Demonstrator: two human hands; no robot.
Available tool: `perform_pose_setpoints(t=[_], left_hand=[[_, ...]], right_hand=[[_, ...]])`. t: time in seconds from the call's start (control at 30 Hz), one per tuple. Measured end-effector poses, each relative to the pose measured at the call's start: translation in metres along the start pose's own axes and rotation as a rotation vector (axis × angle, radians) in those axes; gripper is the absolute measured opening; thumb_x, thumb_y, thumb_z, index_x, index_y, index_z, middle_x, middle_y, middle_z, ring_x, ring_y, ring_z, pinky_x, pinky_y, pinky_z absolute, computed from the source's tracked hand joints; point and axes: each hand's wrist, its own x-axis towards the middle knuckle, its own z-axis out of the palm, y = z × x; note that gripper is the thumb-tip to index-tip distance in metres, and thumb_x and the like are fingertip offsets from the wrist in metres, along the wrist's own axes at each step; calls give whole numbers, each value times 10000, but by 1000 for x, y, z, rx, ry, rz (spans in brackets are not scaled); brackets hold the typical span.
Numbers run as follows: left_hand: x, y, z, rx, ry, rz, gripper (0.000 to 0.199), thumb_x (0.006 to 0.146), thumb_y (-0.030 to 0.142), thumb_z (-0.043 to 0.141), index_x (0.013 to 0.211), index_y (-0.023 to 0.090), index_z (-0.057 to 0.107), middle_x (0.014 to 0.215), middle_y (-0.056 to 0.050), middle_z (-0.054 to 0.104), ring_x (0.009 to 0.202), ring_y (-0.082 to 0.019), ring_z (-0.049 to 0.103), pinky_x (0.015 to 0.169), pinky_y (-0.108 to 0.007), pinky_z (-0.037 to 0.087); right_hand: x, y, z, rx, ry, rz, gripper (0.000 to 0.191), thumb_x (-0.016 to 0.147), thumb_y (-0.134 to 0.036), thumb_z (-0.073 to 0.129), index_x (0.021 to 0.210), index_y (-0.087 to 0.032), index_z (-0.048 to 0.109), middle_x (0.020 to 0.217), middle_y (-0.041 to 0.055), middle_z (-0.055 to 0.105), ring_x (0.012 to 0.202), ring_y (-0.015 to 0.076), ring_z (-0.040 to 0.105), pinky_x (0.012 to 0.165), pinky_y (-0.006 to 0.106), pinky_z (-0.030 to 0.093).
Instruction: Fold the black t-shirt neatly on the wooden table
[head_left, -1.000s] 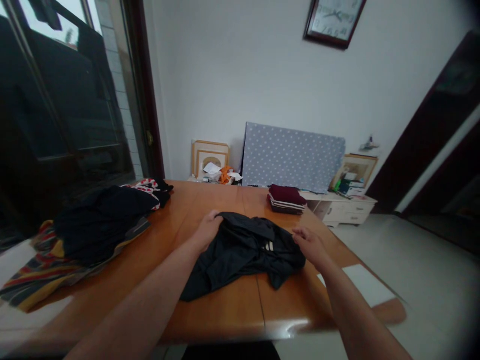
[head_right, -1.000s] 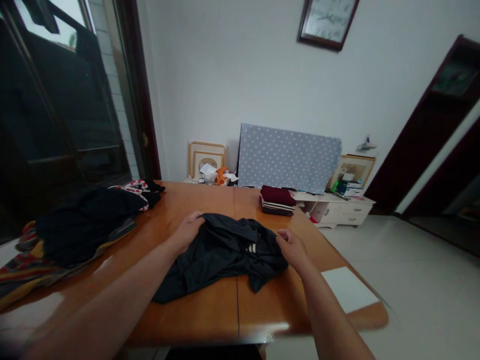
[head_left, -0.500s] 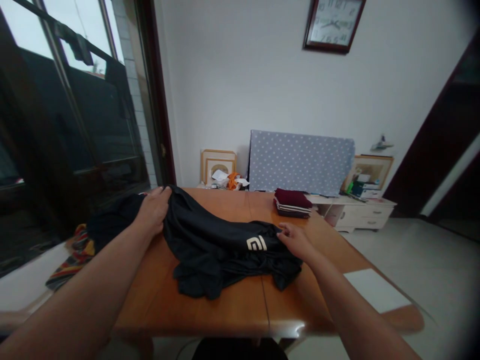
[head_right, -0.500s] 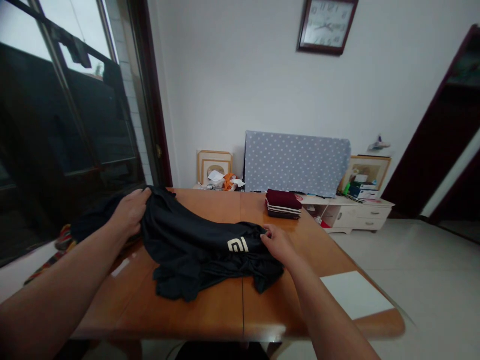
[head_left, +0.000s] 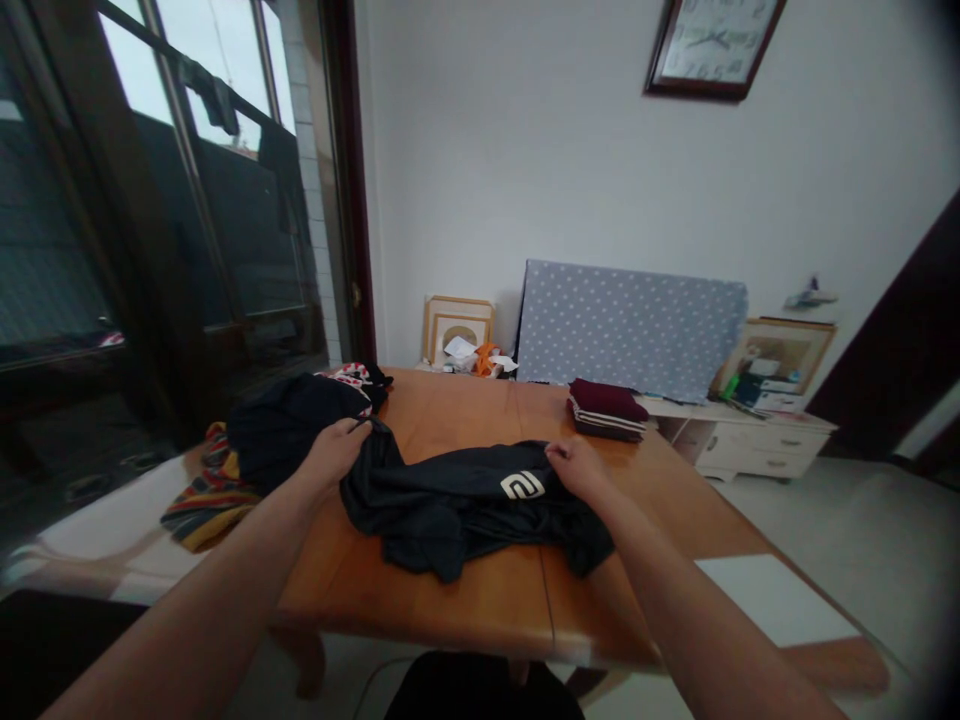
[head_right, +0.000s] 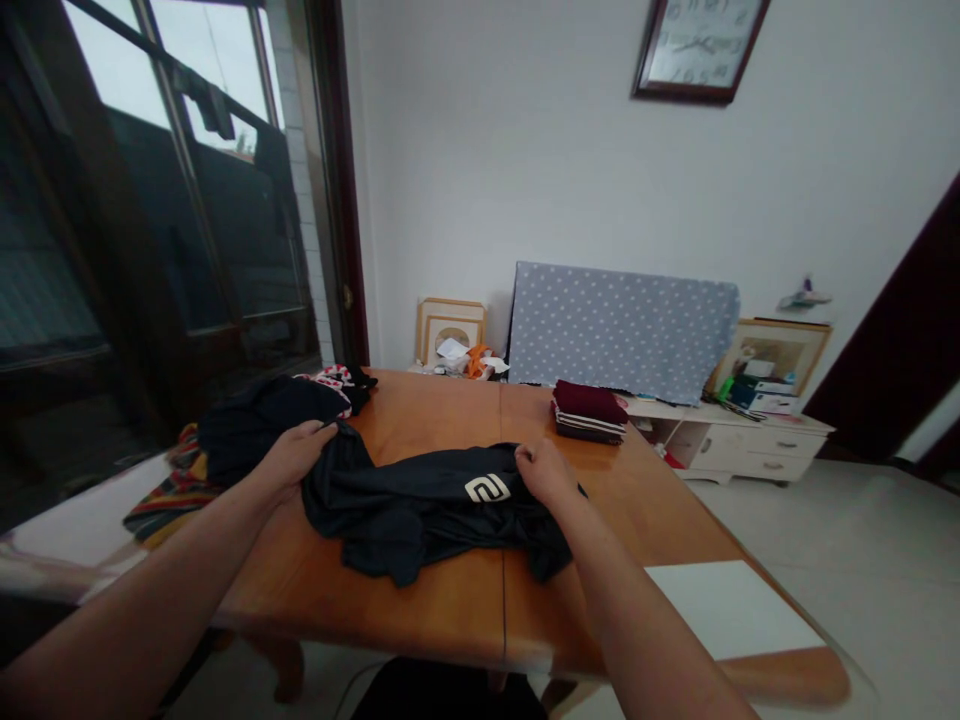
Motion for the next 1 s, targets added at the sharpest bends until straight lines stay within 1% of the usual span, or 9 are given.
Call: perform_pose_setpoints(t=[0.13, 0.2, 0.3, 0.4, 0.5, 0.57, 0.73, 0.83, 1.0], left_hand=[[1, -9, 5, 262, 70, 45, 253, 805, 401, 612, 891, 173, 684, 810, -59, 712, 822, -250, 658, 691, -307, 472], [-4, -6, 12, 442, 113, 74, 277, 824, 391, 597, 996, 193, 684, 970, -92, 729, 947, -289, 656, 774, -356, 475], [-28, 9, 34, 649, 139, 219, 326, 864, 398, 565, 1126, 229, 660, 1193, -119, 689, 1115, -343, 604, 906, -452, 437], [-67, 24, 68, 655, -4, 432, 332, 906, 387, 532, 1175, 237, 656, 1234, -110, 678, 1172, -327, 571, 1001, -472, 378], [-105, 29, 99, 573, -229, 612, 383, 909, 395, 556, 1256, 258, 641, 1292, -90, 660, 1239, -301, 527, 1034, -440, 350], [-123, 25, 110, 562, -345, 672, 390, 899, 375, 579, 1274, 285, 641, 1287, -71, 667, 1232, -289, 526, 1055, -451, 318], [-141, 18, 110, 635, -485, 708, 198, 905, 287, 550, 961, 293, 740, 991, -40, 747, 1025, -254, 594, 1049, -501, 242], [-142, 24, 107, 643, -496, 696, 207, 919, 314, 530, 886, 283, 732, 913, -26, 750, 954, -243, 611, 1014, -503, 239], [-147, 46, 106, 559, -438, 624, 263, 946, 395, 512, 856, 268, 724, 844, -19, 742, 863, -224, 626, 932, -438, 290]], right_hand=[[11, 7, -33, 146, 238, -46, 260, 911, -353, 474, 978, -214, 685, 972, 64, 714, 907, 214, 637, 788, 297, 433], [13, 6, -38, 169, 229, -56, 252, 914, -363, 473, 977, -222, 672, 927, 51, 719, 865, 212, 639, 787, 303, 436], [9, -1, -22, 120, 122, -38, 242, 885, -342, 527, 1029, -231, 687, 978, 70, 727, 915, 232, 645, 827, 322, 439], [-1, -10, 10, 101, 23, -46, 346, 784, -249, 634, 1124, -242, 696, 1147, 91, 705, 1057, 251, 621, 906, 328, 428], [-8, -15, 30, 127, -9, -66, 213, 741, -199, 639, 926, -244, 733, 1094, 70, 717, 1063, 239, 617, 920, 316, 423], [-7, -16, 29, 154, 19, -58, 132, 795, -236, 582, 825, -232, 710, 989, 65, 723, 989, 227, 632, 881, 314, 433], [6, -20, -14, 239, 183, -8, 274, 887, -366, 421, 888, -206, 644, 869, 56, 682, 862, 214, 617, 778, 311, 438], [6, -31, -46, 504, 288, 33, 242, 820, -410, 498, 828, -207, 630, 802, 27, 657, 811, 208, 592, 743, 307, 433], [-5, -52, -78, 960, 215, 142, 210, 716, -395, 596, 804, -208, 633, 727, -1, 657, 722, 189, 591, 669, 289, 465]])
